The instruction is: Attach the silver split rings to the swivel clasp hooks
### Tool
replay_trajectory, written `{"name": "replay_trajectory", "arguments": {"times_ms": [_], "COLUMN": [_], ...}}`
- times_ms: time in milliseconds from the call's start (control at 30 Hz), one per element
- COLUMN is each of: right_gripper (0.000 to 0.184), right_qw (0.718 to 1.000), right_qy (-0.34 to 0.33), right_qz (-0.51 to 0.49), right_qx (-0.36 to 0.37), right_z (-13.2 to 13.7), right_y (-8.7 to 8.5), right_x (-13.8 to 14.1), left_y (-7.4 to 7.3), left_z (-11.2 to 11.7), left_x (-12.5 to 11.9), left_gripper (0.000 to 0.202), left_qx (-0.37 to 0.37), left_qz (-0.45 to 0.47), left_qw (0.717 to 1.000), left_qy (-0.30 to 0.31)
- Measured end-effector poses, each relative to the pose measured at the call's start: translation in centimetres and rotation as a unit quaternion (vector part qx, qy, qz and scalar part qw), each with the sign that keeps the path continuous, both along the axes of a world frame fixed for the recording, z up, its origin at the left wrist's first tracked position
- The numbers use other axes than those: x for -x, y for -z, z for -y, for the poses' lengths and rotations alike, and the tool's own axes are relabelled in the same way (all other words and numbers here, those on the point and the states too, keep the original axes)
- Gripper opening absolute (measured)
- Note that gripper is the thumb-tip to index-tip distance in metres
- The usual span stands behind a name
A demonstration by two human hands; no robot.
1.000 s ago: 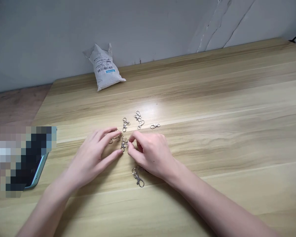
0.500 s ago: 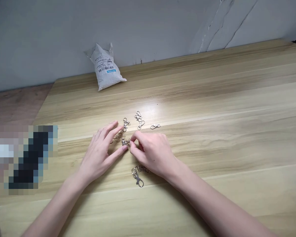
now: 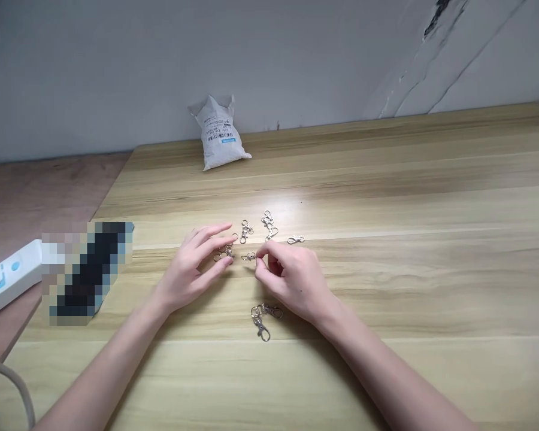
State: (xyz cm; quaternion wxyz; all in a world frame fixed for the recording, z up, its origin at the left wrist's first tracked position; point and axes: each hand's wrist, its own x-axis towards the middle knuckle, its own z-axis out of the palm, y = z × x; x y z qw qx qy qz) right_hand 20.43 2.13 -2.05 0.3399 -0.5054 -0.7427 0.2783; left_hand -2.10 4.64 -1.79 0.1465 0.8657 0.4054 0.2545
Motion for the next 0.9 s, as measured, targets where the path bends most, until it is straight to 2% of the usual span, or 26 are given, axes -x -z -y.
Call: {"name": "replay_trajectory", "arguments": {"times_ms": [100, 267, 467, 667, 900], "right_gripper": [0.008, 0.007, 0.008, 0.012, 0.011], "right_qw": [0.999, 0.998, 0.996, 0.989, 0.984], "right_qy": [-0.007, -0.019, -0.036, -0.066, -0.055], "right_qz": [-0.037, -0.057, -0.048, 0.029, 0.056], "right_qx": [-0.008, -0.020, -0.065, -0.128, -0.159], "right_z": [0.1, 0.4, 0.3, 0.4, 0.4], "right_y": [0.0, 0.2, 0.3, 0.3, 0.3], "right_x": [0.2, 0.5, 0.5, 0.2, -0.1], "left_y": [-0.3, -0.5, -0.6, -1.0, -1.0], "left_z": [0.5, 1.2, 1.2, 1.4, 1.6], "left_x": [-0.9, -1.8, -1.6, -1.9, -2.0], "left_gripper": [0.021, 0.011, 0.009, 0.009, 0.007], "left_qx": [-0.028, -0.022, 0.045, 0.111, 0.151], "left_qz": [0.026, 0.066, 0.112, 0.148, 0.183], "left_qw": [0.999, 0.998, 0.992, 0.982, 0.971], "left_qy": [-0.003, 0.000, -0.022, -0.026, -0.027]}}
